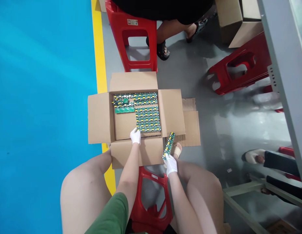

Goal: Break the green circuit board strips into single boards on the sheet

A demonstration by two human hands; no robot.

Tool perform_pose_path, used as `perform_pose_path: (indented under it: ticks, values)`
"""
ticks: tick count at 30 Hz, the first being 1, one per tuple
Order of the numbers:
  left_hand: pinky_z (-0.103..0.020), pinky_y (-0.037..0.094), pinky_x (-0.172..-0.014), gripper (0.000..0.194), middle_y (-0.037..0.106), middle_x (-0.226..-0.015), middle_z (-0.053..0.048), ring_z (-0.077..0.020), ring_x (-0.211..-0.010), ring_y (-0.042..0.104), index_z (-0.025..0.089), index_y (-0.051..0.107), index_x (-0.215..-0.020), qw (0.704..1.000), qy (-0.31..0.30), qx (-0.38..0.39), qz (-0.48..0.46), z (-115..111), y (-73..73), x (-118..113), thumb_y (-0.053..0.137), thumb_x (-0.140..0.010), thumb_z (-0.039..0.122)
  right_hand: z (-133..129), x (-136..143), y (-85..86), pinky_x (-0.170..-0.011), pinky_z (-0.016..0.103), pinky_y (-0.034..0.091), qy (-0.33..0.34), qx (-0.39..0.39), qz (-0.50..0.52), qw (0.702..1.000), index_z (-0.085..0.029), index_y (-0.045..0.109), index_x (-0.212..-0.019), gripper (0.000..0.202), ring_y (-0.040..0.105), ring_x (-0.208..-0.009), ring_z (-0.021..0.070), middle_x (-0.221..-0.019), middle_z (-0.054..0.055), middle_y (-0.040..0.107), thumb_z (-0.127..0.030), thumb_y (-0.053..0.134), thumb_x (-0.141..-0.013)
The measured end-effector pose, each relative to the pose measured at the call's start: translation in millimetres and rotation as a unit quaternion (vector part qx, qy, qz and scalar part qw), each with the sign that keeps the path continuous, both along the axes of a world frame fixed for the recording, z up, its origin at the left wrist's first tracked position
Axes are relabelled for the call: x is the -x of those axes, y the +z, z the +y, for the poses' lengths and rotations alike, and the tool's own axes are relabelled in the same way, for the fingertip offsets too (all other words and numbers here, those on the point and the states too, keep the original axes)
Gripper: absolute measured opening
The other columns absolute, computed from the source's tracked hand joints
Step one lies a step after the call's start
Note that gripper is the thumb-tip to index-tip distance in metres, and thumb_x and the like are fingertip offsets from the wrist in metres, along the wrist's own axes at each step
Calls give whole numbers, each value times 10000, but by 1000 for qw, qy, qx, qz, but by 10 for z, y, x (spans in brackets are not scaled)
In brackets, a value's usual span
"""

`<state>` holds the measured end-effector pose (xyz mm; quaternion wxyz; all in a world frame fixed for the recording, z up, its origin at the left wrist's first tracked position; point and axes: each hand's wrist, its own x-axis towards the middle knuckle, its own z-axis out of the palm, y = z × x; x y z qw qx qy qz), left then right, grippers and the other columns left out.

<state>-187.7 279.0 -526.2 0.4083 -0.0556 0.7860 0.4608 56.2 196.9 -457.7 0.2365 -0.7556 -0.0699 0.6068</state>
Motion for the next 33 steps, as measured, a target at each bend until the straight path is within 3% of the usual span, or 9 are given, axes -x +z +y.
perform_pose_path:
  ticks: [5, 12, 18, 27, 33]
  values:
    - [-408, 557, -843, 346, 608, -1185, -96, -208, -1000, 625, 149, 576, -1213, 999, 17, 19, -42, -62, -20, 134, 593, -931, 349, -11, 14, -2, -703, 295, 566, -4, 6, 7, 1000, -123, 647, -984, 210, 659, -766, 133, -920, 27, 679, -326, 622, -942]
    - [-397, 560, -827, 336, 615, -1175, -94, -204, -986, 628, 145, 588, -1196, 997, -19, 31, -74, 12, -48, 256, 599, -927, 346, -9, 25, -8, -706, 298, 569, -10, 15, 9, 1000, -127, 630, -1031, 191, 647, -803, 139, -977, 38, 657, -297, 613, -946]
    - [-386, 560, -830, 307, 624, -1165, -84, -205, -984, 629, 149, 612, -1160, 998, -42, 38, -31, 7, -8, 178, 594, -929, 349, -26, 29, -25, -715, 304, 570, -6, 17, 9, 1000, -130, 628, -1044, 201, 648, -815, 143, -991, 41, 656, -305, 612, -947]
    - [-444, 526, -916, 354, 578, -1259, -108, -235, -1093, 594, 165, 576, -1227, 988, -57, 136, 48, 150, -32, -23, 599, -925, 348, -26, -1, -28, -709, 301, 571, 0, 8, 7, 1000, -128, 631, -1039, 204, 650, -802, 141, -979, 39, 660, -308, 613, -947]
    - [-457, 518, -927, 373, 577, -1258, -117, -244, -1104, 591, 147, 575, -1228, 985, -56, 152, 61, 218, -40, -84, 611, -918, 350, -41, 7, -62, -716, 305, 569, -1, 14, 11, 1000, -127, 629, -1046, 199, 648, -819, 144, -993, 43, 656, -297, 618, -943]
